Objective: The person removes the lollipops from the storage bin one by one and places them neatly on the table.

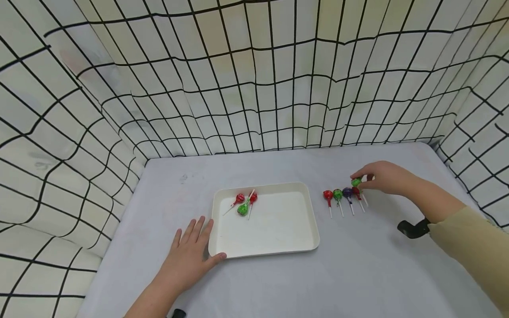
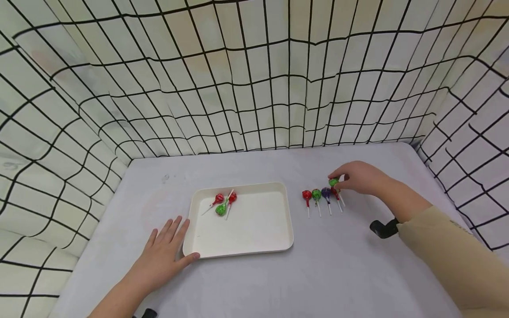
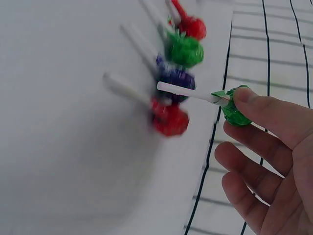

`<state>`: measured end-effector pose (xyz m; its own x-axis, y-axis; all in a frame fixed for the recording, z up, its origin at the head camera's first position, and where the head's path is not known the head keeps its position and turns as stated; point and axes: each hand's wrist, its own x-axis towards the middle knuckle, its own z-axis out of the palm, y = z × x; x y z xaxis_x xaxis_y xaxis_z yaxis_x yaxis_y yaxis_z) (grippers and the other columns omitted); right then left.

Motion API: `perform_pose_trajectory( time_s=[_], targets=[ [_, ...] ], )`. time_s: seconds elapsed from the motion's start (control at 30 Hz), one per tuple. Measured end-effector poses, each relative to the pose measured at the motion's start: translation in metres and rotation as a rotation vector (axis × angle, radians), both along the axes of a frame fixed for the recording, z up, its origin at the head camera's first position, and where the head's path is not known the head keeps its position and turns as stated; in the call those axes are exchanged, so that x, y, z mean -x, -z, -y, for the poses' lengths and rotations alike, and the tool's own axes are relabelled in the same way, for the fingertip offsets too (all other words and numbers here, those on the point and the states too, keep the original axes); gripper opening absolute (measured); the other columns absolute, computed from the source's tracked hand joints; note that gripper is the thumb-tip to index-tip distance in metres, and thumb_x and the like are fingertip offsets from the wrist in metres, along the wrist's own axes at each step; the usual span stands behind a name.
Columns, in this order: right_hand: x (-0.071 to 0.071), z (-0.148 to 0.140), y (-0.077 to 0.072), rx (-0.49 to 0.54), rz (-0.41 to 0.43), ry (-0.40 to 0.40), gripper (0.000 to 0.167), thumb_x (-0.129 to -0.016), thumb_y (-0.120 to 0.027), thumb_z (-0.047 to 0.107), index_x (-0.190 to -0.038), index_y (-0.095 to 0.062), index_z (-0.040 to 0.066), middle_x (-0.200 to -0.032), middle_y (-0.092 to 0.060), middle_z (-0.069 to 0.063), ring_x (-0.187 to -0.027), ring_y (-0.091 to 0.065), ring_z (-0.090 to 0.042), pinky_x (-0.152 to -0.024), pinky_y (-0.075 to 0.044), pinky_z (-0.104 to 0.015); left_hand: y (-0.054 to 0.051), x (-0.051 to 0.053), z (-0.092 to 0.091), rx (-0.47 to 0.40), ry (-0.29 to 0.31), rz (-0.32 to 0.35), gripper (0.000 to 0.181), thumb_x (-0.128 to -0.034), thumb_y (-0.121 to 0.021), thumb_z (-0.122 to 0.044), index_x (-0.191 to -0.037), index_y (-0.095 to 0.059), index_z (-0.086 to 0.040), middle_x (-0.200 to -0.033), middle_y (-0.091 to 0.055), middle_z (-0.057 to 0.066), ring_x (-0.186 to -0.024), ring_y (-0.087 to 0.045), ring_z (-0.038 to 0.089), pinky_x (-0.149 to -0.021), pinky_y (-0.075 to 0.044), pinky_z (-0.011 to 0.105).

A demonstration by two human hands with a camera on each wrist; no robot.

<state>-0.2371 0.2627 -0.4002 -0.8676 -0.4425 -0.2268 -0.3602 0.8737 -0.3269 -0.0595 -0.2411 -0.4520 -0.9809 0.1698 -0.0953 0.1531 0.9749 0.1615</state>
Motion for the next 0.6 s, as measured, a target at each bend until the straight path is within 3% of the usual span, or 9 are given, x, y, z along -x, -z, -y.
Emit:
perform_pose_trajectory(
  time_s=[0.3, 0.6],
  targets=[
    [-0.002, -0.034, 0.004, 0.023, 0.018, 0.082, 0.038, -0.09, -0.074, 0.025, -0.125, -0.07, 0.009, -0.118, -0.067, -0.015, -0.088, -0.058, -0.022, -0.069, -0.052, -0.037, 0.004, 0.0, 0.001, -0.016, -0.004, 0.007, 0.098, -0.0863, -0.059, -0.069, -0.157, -0.028, -0.009, -0.162, -0.022, 0.017, -0.149, -0.016, 0.04, -0.115, -0.011, 0.065],
    [0.005, -0.037, 0.021, 0.003, 0.11, 0.057, 0.032, -0.091, -0.072, 0.021, -0.12, -0.072, 0.006, -0.115, -0.068, -0.018, -0.102, -0.06, -0.032, -0.084, -0.053, -0.05, 0.003, 0.001, 0.001, -0.008, 0.002, -0.009, 0.101, -0.0845, -0.055, -0.075, -0.157, -0.029, -0.009, -0.162, -0.022, 0.017, -0.148, -0.017, 0.04, -0.115, -0.012, 0.065]
  ],
)
